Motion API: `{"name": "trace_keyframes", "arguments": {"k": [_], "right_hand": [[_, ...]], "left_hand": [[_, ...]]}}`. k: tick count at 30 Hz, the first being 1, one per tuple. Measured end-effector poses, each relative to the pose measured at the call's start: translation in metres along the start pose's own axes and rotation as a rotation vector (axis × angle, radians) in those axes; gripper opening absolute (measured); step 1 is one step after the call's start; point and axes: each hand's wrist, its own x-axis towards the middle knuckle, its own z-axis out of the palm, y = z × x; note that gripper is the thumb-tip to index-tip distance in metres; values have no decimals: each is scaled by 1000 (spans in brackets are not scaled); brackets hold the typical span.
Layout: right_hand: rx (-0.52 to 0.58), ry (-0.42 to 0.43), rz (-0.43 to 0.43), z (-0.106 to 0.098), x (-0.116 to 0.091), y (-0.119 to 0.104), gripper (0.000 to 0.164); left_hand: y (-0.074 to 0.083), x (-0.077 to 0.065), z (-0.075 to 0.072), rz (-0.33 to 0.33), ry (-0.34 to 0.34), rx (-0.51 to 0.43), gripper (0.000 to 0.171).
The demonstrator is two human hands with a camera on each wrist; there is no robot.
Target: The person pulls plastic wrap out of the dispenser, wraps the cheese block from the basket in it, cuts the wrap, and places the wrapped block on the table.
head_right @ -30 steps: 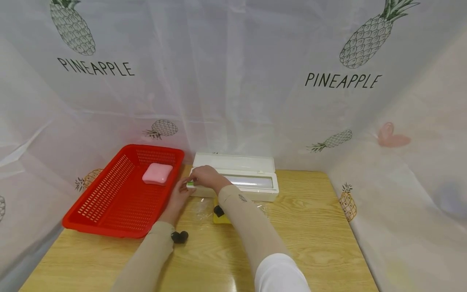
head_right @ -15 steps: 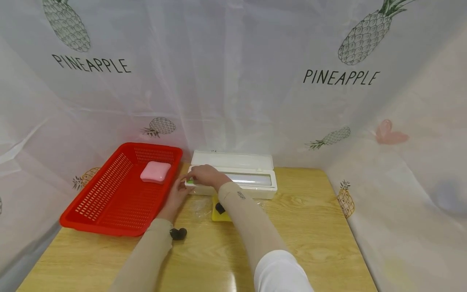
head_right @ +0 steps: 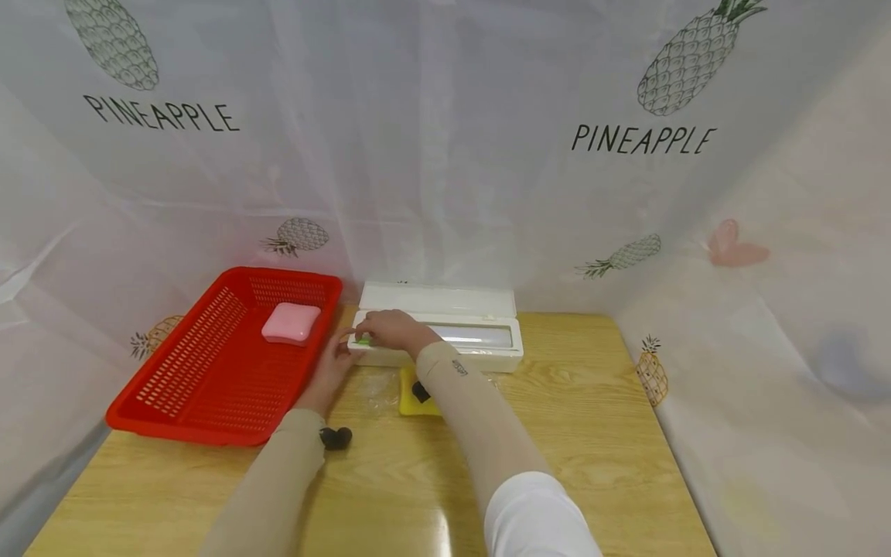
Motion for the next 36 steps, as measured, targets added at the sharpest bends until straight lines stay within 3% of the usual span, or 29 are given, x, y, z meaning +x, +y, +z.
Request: {"name": "trace_keyframes", "arguments": {"k": [11,19,26,36], "right_hand": [[-41,-6,32,-2,-10,6,24],[-7,12,-2,-7,-22,7,22],[-14,-7,38,-9,-30,10,22],[-2,-39,73,-8,-42,12,24]], "left_hand": [[-1,1,1,-12,-27,-28,51],[2,0,-1,-28,-20,-29,51],[2,0,-1,-15,-6,-12,52],[3,-4,-1,-54,-32,-30,52]]}}
